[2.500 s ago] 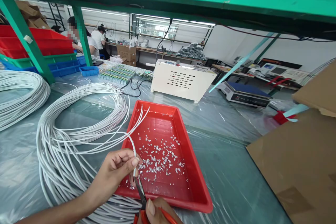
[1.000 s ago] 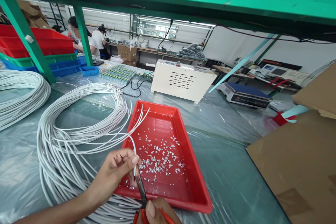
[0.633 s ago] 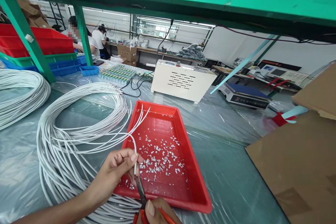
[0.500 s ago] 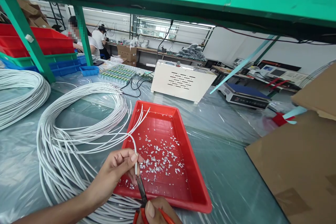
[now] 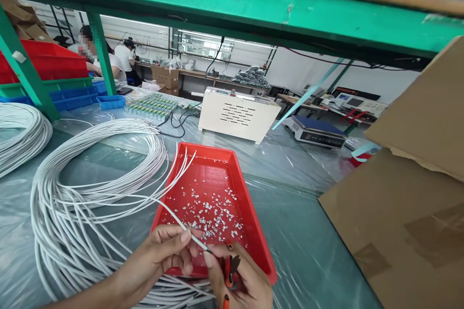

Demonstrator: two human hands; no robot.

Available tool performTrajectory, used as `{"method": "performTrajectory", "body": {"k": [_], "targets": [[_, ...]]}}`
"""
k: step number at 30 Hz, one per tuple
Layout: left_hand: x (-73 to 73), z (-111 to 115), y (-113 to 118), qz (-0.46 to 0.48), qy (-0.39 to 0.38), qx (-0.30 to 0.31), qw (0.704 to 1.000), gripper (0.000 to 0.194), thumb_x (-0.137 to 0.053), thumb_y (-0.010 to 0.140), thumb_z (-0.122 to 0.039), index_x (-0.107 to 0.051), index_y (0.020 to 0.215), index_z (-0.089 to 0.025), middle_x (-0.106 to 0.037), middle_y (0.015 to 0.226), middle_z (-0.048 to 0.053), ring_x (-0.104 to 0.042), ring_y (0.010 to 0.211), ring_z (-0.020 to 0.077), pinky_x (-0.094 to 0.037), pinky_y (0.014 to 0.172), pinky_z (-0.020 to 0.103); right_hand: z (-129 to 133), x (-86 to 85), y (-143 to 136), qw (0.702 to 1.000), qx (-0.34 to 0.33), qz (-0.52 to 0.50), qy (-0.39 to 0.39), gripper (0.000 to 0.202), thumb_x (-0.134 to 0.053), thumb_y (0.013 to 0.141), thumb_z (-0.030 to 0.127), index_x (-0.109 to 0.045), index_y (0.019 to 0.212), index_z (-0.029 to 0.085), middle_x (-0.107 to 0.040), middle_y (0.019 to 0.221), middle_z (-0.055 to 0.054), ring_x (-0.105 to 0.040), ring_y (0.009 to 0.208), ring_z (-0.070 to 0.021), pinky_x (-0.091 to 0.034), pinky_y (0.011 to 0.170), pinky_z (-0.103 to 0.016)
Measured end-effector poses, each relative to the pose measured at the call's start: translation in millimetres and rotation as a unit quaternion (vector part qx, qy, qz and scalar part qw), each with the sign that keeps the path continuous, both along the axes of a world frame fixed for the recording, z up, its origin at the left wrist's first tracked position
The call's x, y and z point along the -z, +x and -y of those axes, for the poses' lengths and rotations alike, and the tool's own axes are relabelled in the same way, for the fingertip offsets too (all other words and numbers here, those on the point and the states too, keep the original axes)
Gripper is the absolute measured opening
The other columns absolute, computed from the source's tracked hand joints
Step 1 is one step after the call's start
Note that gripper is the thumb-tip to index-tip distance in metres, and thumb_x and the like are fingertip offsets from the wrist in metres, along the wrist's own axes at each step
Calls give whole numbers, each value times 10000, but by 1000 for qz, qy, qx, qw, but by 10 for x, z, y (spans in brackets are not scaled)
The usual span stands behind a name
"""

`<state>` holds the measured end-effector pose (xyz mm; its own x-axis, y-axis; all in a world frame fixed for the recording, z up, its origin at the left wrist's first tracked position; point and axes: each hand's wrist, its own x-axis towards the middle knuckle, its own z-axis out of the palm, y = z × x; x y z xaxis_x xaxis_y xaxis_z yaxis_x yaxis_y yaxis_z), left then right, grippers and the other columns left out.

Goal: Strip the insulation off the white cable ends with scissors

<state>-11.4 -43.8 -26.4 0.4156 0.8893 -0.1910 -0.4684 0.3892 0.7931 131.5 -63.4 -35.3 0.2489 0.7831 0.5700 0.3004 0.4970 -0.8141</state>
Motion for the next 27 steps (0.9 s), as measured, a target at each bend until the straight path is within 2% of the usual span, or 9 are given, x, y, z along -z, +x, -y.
{"method": "performTrajectory", "body": {"k": [3, 5, 8, 9, 11, 14, 19, 23, 27], "targets": [[-9, 25, -12, -106, 59, 35, 992, 358, -515, 820, -395, -662, 708, -87, -571, 550, 15, -513, 401, 64, -373, 424, 162, -32, 5, 66, 1000, -12, 14, -2, 102, -662, 676, 143, -682, 738, 222, -610, 614, 25, -499, 442, -94, -430, 445, -177], [-44, 53, -42, -221, 163, 2, 961, 368, -502, 826, -385, -662, 671, -91, -551, 511, 15, -485, 385, 76, -346, 385, 173, -47, 11, 114, 999, -15, 30, 3, 122, -657, 675, 123, -682, 754, 212, -634, 658, 7, -535, 464, -107, -454, 450, -186], [-138, 80, -106, -340, 409, -101, 841, 210, -521, 825, -242, -683, 863, -113, -656, 773, 94, -608, 677, 159, -460, 607, 234, -38, 4, 135, 997, -13, 68, 31, 153, -661, 651, 79, -694, 737, 201, -666, 679, -20, -604, 552, -153, -496, 514, -214], [-172, 80, -123, -359, 470, -103, 800, 218, -513, 828, -203, -662, 971, -132, -660, 911, 111, -615, 797, 180, -461, 698, 253, -27, -5, 120, 997, -8, 72, 40, 158, -662, 646, 71, -698, 726, 202, -671, 665, -22, -612, 566, -163, -501, 537, -226], [-231, 71, -138, -390, 519, -60, 758, 278, -475, 852, -177, -610, 1095, -174, -649, 1036, 96, -608, 895, 185, -444, 776, 257, -3, -28, 68, 998, 9, 45, 42, 162, -665, 640, 72, -704, 714, 210, -674, 644, -26, -607, 564, -173, -496, 555, -247], [-270, 54, -116, -422, 480, 1, 770, 273, -418, 888, -211, -639, 1046, -193, -691, 912, 60, -624, 801, 165, -442, 721, 231, 16, -63, -12, 1000, 10, -20, -9, 109, -667, 645, 121, -701, 668, 222, -631, 584, -17, -562, 517, -165, -456, 496, -248], [-226, 44, -50, -422, 383, 10, 822, 269, -461, 866, -280, -705, 848, -168, -675, 711, 58, -589, 639, 154, -412, 594, 224, -4, -56, -18, 985, -50, -90, -137, 72, -716, 615, 263, -675, 631, 206, -582, 568, 0, -500, 487, -137, -401, 473, -233], [-159, 29, -15, -356, 308, -7, 882, 212, -539, 817, -249, -719, 785, -141, -688, 711, 65, -587, 636, 155, -414, 587, 218, -24, 2, 34, 937, -134, -179, -268, 249, -711, 635, 407, -623, 674, 177, -476, 462, 45, -398, 422, -89, -318, 435, -199], [-134, 25, 3, -304, 266, -8, 915, 198, -571, 791, -233, -724, 749, -115, -683, 680, 74, -572, 622, 156, -418, 580, 221, -54, 38, 71, 889, -227, -211, -336, 286, -674, 686, 437, -590, 696, 164, -442, 445, 55, -365, 436, -84, -294, 464, -202]]}}
